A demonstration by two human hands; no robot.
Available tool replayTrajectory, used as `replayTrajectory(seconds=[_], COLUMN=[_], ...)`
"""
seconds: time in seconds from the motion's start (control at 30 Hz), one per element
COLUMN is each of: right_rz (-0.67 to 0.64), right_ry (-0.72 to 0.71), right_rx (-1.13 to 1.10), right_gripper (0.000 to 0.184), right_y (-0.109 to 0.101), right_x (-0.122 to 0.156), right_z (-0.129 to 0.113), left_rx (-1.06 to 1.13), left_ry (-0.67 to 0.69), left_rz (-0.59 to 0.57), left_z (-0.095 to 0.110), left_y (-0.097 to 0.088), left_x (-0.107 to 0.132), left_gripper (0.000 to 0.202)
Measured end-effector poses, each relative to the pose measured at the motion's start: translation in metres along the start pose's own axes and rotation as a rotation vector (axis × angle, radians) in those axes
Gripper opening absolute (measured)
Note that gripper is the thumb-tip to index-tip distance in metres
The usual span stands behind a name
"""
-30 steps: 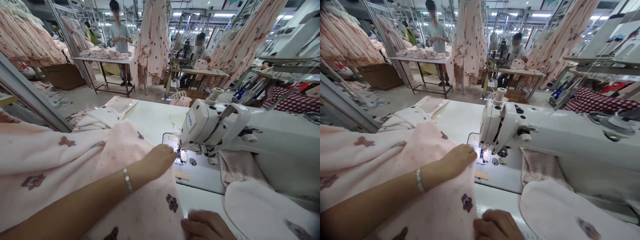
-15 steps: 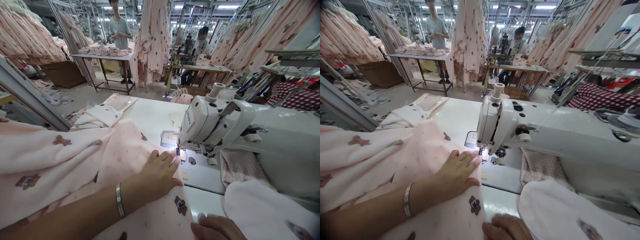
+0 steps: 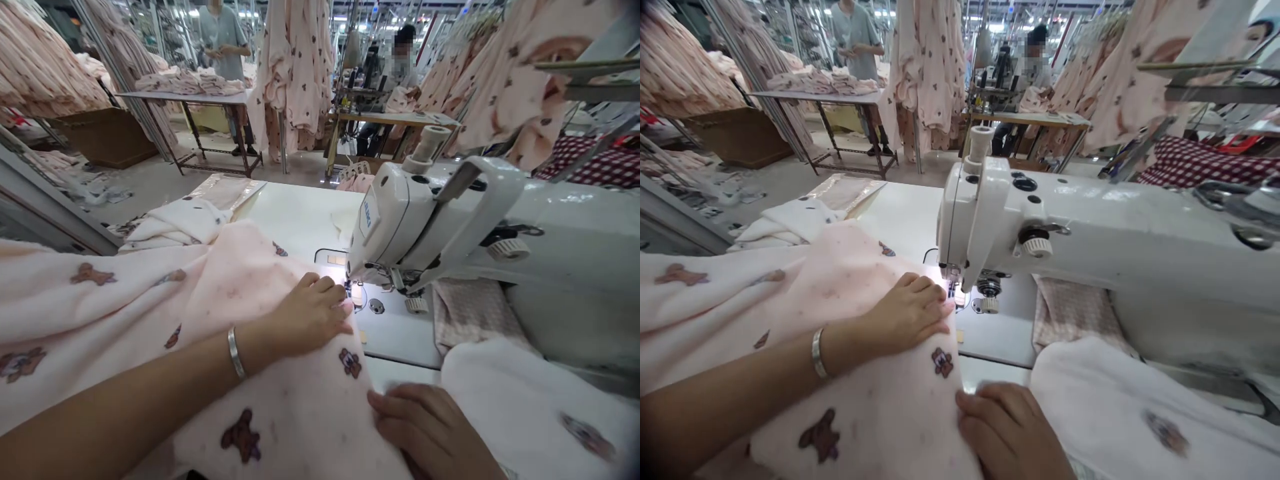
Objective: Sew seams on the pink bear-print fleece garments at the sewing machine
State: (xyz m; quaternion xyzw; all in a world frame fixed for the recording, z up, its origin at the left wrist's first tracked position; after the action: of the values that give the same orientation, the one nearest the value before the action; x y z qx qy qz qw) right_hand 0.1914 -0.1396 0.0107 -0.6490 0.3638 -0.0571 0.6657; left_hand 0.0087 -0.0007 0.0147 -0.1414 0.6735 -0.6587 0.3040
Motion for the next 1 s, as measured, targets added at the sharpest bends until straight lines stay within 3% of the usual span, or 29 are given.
replayTrajectory(seconds=[0.1, 0.2, 0.27, 0.37, 0.53, 0.73, 0.83, 1.0], right_rz=[0.076, 0.097, 0.095, 0.078, 0.075, 0.023, -0.013, 0.048], right_ry=[0.003, -0.043, -0.054, -0.057, -0.098, -0.19, -0.201, -0.184], right_rx=[-0.018, -0.022, -0.045, -0.077, -0.052, 0.061, 0.086, 0.047], right_gripper=[0.022, 0.017, 0.015, 0.016, 0.019, 0.026, 0.025, 0.022], right_y=[-0.002, -0.004, -0.005, -0.008, -0.017, -0.016, -0.008, 0.001], right_x=[-0.008, -0.01, -0.009, -0.005, 0.001, 0.002, -0.008, -0.036], right_z=[-0.001, -0.001, 0.0, 0.0, -0.01, -0.011, 0.001, 0.025], left_rx=[-0.003, 0.082, 0.139, 0.134, 0.134, 0.182, 0.198, 0.185], left_ry=[0.047, -0.104, -0.177, -0.156, -0.131, -0.101, -0.06, 0.083], left_rz=[-0.041, -0.09, -0.103, -0.105, -0.115, -0.104, -0.086, -0.056], left_z=[0.001, 0.022, 0.042, 0.063, 0.068, 0.054, 0.03, -0.016], left_y=[-0.005, -0.013, -0.017, -0.017, -0.012, -0.014, -0.011, -0.009], left_x=[-0.005, 0.008, 0.026, 0.051, 0.064, 0.059, 0.047, 0.016], left_gripper=[0.025, 0.021, 0.029, 0.05, 0.049, 0.048, 0.047, 0.043])
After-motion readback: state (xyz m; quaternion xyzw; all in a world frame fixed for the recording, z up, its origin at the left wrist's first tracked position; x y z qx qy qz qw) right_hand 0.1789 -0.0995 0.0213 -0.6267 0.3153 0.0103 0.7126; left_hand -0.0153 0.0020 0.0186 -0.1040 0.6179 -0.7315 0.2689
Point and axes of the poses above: each hand's wrist, its own x-axis away from the middle knuckle, its own y-axis out of the palm, z = x × y, the point moved 2 cm from there along -x, towards the middle knuckle, and after that the axes turned 9 degrees about -y, right-handed, at the moved point
